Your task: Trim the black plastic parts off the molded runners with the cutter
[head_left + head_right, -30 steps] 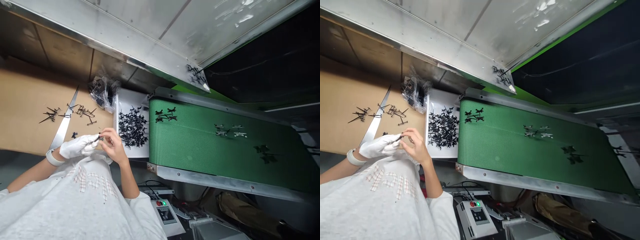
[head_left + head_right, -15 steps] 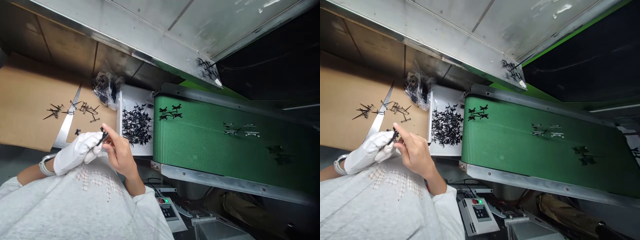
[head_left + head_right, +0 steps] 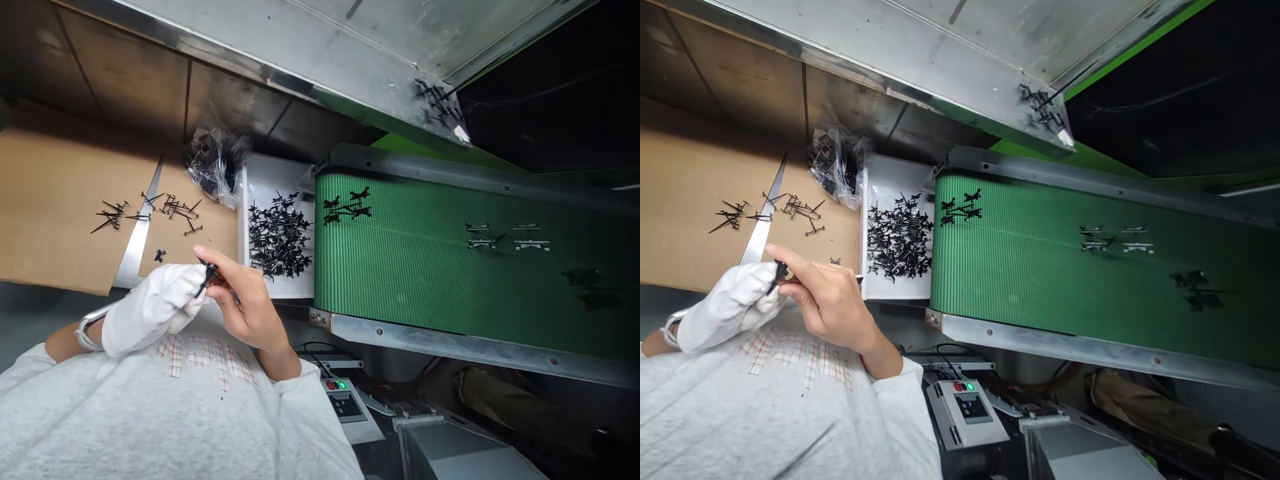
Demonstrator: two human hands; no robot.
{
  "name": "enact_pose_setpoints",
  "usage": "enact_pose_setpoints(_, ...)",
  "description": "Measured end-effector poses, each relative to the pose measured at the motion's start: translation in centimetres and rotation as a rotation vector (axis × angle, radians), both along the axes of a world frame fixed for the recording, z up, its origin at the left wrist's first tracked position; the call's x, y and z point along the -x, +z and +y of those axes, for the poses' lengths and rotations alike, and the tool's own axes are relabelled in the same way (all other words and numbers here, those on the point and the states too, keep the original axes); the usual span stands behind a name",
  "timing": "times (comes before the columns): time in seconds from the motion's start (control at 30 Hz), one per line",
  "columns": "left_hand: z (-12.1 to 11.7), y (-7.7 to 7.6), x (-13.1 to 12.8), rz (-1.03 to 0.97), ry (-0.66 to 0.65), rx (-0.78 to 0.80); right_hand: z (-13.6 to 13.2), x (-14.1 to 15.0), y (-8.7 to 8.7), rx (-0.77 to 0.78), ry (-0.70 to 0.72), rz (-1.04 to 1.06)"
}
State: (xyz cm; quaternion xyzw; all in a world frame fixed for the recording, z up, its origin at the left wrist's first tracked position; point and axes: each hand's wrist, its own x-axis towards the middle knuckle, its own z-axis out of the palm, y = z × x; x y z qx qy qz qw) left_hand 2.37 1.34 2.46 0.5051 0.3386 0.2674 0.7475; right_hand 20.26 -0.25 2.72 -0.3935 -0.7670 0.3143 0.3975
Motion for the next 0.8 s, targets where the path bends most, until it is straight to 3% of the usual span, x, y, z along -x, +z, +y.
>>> enact_pose_setpoints(0.23,-0.2,0.8,-0.3,-0.073,0.081,-0.008,-0.1,0.8,-0.8,-0.081,-0.031,0.124)
enact_pose_setpoints(0.33,-0.2,0.8,-0.3,-0.124,0.055,0.001,-0.2,0.7,-0.8,-0.087,-0.031,0.116)
enact_pose_setpoints(0.57,-0.9,-1.2,0.6,-0.183,-0.019,0.106,-0.5,0.2,-0.5,-0.044,0.015,0.067)
enact_pose_setpoints(0.8,-1.2,-2.5,1.5,-0.163,-0.05,0.099,-0.5,0.5,-0.3,-0.007,0.021,0.1)
